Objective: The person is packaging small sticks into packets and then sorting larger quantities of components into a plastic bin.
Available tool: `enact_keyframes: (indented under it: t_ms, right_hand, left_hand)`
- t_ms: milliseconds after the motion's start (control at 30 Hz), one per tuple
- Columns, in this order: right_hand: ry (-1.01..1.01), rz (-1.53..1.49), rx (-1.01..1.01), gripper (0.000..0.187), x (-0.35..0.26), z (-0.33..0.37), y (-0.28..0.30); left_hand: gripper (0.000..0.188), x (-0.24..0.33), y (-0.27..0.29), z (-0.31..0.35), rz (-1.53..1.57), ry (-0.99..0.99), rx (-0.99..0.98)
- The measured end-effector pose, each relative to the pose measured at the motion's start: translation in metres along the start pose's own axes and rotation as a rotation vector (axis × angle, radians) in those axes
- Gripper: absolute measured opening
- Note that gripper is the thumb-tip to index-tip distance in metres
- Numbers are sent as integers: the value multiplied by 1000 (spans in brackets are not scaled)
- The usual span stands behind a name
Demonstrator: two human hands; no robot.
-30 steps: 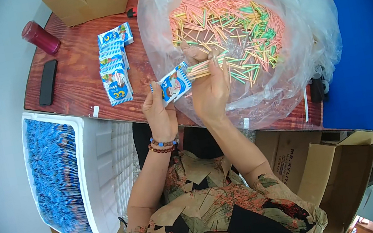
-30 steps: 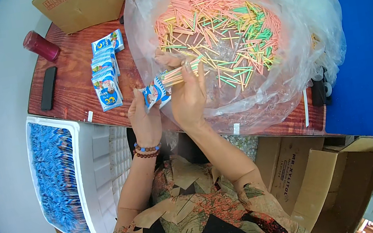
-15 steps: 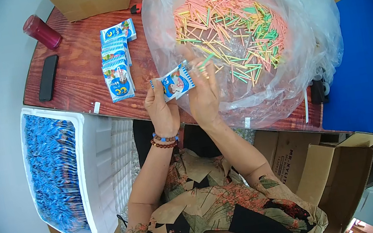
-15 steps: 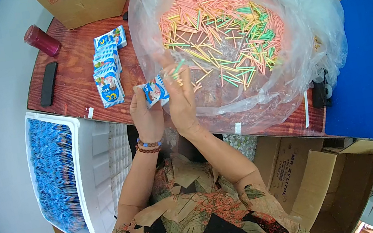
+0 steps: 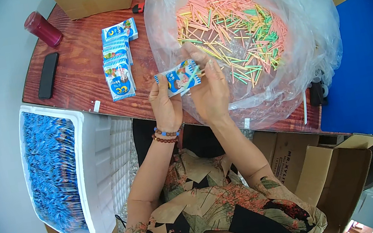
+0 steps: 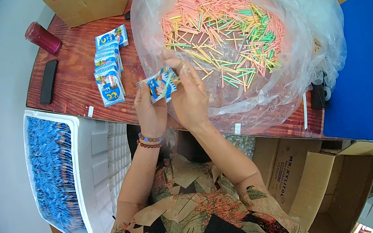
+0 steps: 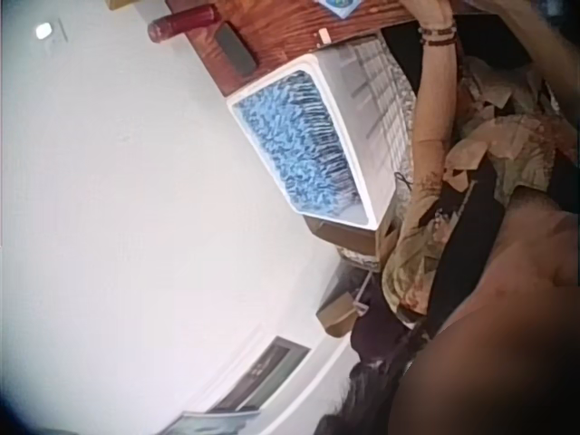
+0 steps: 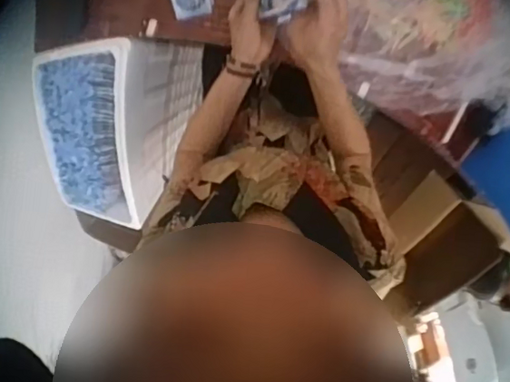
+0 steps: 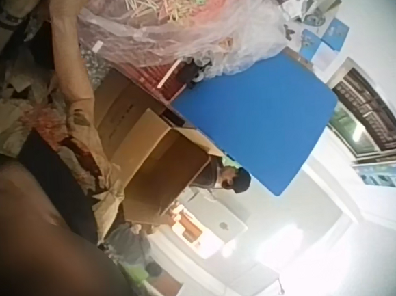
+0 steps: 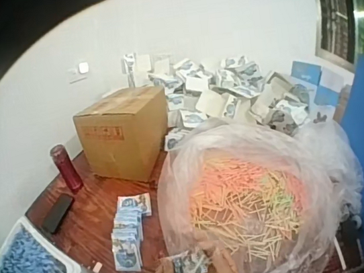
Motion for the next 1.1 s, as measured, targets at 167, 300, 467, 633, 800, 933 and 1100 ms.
enact_keyframes:
  t_ms: [167,300,467,633,800,933,1100]
  right_hand:
    - [26,-35,96,48,-16,-4,18]
    - [51,61,90,49,-29,-9,30]
    - [48,202,23,48,-38,-16,36]
    - [126,233,65,49,-59,-17,41]
    - [135,296,-15,50,-60,-17,33]
    - [291,420,-18,47,-76,-15,23]
    - [307,530,-107,45,-72,-19,22]
  left_hand:
    - [17,-14,-10,-11,-31,20,-8]
    - [15,-23,-19,-17,-20,58,-16]
    - [15,-41,-24,-20,56,115,-11]
    - [19,-45,-18,-24,83,158,-34]
    - [19,-47,-23,-22,109,171,-46]
    - [20,-46,-19,-23,125,172,-60]
    - [20,-47,-20,-22,124,202,-40]
Point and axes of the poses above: each hand's wrist, its own z-axis away from the middle knuckle, its own y-axis out of the back of the hand, x = y × z, the point moved 8 cm from there along -z, towards the middle knuckle, and after that the axes turned 11 degrees about -x, right-handed, at the moved point
